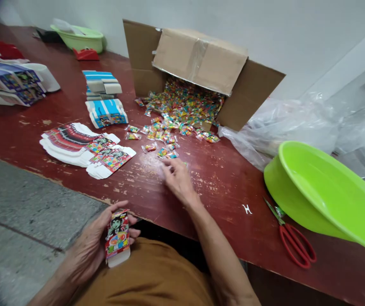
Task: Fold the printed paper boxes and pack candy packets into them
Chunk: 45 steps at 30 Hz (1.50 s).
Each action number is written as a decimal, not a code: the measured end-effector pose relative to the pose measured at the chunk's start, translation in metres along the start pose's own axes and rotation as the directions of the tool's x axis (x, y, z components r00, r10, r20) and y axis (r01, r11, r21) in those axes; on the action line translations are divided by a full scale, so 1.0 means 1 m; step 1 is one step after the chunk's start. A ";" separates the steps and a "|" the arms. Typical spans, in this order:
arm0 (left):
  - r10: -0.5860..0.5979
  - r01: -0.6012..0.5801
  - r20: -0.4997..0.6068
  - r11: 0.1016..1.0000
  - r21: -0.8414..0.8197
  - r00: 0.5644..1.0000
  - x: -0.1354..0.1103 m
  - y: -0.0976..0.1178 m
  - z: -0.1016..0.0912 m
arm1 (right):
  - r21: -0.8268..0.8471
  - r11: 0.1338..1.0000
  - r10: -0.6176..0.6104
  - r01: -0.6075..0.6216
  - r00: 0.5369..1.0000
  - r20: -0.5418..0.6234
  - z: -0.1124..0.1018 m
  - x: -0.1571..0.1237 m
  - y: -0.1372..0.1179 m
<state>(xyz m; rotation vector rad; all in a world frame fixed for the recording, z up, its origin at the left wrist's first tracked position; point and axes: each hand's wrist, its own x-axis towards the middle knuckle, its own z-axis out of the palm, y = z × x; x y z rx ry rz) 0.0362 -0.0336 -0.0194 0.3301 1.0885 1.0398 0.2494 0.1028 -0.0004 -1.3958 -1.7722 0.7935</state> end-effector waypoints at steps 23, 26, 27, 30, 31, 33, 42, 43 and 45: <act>-0.070 0.012 0.148 0.932 0.362 0.986 -0.029 0.038 -0.087 | 0.318 0.947 -0.201 0.045 0.855 0.478 0.046 -0.087 -0.048; -0.045 -0.003 0.159 0.957 0.289 0.986 -0.029 0.029 -0.075 | 0.181 0.972 -0.207 0.150 0.912 0.354 0.052 -0.084 -0.045; -0.062 0.008 0.186 0.960 0.279 0.981 -0.029 0.026 -0.070 | 0.170 0.974 -0.199 0.147 0.918 0.343 0.052 -0.082 -0.045; -0.120 0.028 0.300 0.955 0.295 0.946 -0.027 0.020 -0.053 | 0.193 0.975 -0.174 0.107 0.910 0.376 0.051 -0.076 -0.048; -0.122 0.019 0.323 0.952 0.305 0.938 -0.025 0.019 -0.048 | 0.200 0.976 -0.163 0.090 0.908 0.387 0.050 -0.074 -0.050; -0.098 -0.012 0.337 0.951 0.310 0.937 -0.023 0.018 -0.039 | 0.215 0.974 -0.157 0.070 0.895 0.418 0.047 -0.069 -0.053; 0.043 -0.136 0.276 0.935 0.328 0.960 -0.014 0.017 -0.017 | 0.194 0.922 -0.386 0.334 0.788 0.479 0.032 -0.051 -0.055; 0.058 -0.146 0.267 0.935 0.323 0.962 -0.013 0.017 -0.015 | 0.199 0.924 -0.382 0.326 0.800 0.464 0.034 -0.051 -0.055; 0.098 -0.173 0.243 0.935 0.311 0.965 -0.011 0.017 -0.012 | 0.228 0.948 -0.301 0.224 0.866 0.400 0.040 -0.052 -0.054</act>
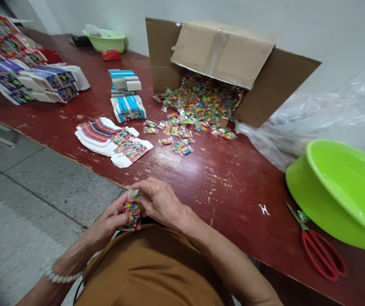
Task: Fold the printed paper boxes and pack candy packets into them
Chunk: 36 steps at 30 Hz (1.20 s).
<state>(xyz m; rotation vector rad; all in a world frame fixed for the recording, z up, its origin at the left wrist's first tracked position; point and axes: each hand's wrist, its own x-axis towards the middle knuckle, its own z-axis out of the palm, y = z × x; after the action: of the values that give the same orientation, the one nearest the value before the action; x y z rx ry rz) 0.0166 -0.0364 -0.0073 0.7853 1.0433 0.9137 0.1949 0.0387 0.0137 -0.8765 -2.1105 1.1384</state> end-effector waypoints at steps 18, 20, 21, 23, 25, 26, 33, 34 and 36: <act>-0.055 0.002 -0.216 0.971 -0.239 0.975 0.011 -0.001 0.015 | 0.565 0.739 0.300 -0.367 0.930 0.212 0.016 -0.002 0.017; -0.017 -0.031 -0.205 0.973 -0.228 0.979 0.011 -0.002 0.016 | 0.479 0.851 0.228 -0.216 0.973 0.033 0.020 -0.003 0.019; -0.016 -0.033 -0.196 0.969 -0.243 0.981 0.011 -0.002 0.016 | 0.389 0.915 0.159 -0.112 0.983 -0.091 0.021 -0.004 0.019; -0.068 0.014 -0.157 0.948 -0.317 0.985 0.011 0.002 0.015 | 0.192 0.979 -0.020 0.063 0.976 -0.218 0.020 -0.006 0.019; -0.138 0.086 -0.106 0.914 -0.396 0.985 0.011 0.006 0.014 | 0.091 0.983 -0.143 0.161 0.974 -0.176 0.019 -0.008 0.018; -0.161 0.108 -0.091 0.900 -0.422 0.983 0.011 0.007 0.014 | 0.079 0.983 -0.156 0.168 0.978 -0.140 0.018 -0.008 0.017; -0.092 0.014 -0.178 0.917 -0.399 0.980 0.012 0.006 0.016 | 0.597 0.741 0.345 -0.307 0.937 0.054 0.025 0.004 0.013; -0.078 0.001 -0.188 0.926 -0.379 0.979 0.012 0.006 0.016 | 0.639 0.685 0.390 -0.351 0.917 0.085 0.025 0.007 0.011; -0.072 0.001 -0.191 0.937 -0.348 0.979 0.012 0.006 0.015 | 0.676 0.623 0.428 -0.394 0.895 0.127 0.026 0.012 0.009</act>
<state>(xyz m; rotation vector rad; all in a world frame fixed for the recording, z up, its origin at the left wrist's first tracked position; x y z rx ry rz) 0.0323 -0.0253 -0.0016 0.3819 1.0292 1.1251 0.1711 0.0389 -0.0036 -1.0043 -1.2543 1.9482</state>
